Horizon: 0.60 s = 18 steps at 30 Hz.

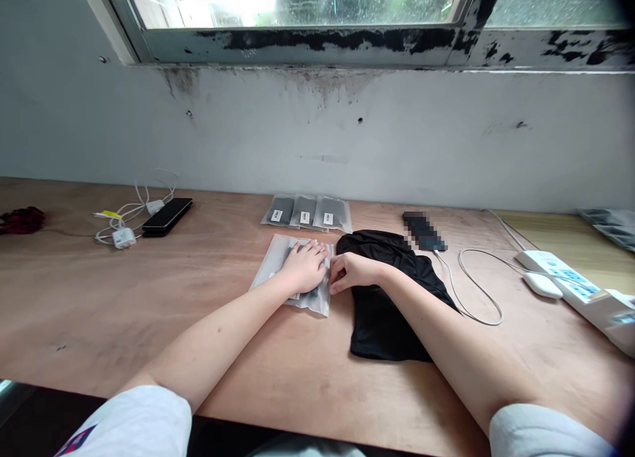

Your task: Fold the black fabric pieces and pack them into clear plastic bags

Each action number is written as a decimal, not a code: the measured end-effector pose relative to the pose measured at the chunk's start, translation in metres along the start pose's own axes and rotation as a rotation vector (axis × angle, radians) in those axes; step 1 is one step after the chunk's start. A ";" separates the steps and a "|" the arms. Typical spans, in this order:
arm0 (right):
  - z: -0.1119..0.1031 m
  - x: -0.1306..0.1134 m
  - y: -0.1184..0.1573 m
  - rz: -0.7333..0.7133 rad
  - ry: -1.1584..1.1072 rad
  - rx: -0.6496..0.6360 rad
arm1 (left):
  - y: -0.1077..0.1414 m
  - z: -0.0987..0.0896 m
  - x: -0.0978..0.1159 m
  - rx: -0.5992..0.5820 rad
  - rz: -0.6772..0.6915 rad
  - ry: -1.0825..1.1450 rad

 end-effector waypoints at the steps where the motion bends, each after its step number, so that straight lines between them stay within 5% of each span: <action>1: 0.000 -0.001 0.000 -0.014 -0.005 -0.030 | 0.000 0.000 0.000 0.005 -0.002 -0.002; 7: 0.003 -0.010 0.002 -0.008 -0.041 -0.193 | 0.001 -0.001 0.000 -0.001 -0.001 0.004; 11: 0.003 -0.006 0.001 -0.001 -0.043 -0.172 | 0.001 -0.002 0.001 -0.009 -0.010 0.009; 18: -0.002 0.020 -0.005 0.035 0.220 0.410 | -0.002 0.004 -0.003 0.045 -0.060 0.039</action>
Point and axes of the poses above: each hand's wrist, its own y-axis away from the middle knuckle, its own z-axis out of the palm, x = y × z, the point moved 2 cm from there along -y, towards the middle knuckle, and after that the axes turned 14 degrees about -x, right-handed, at the moved point
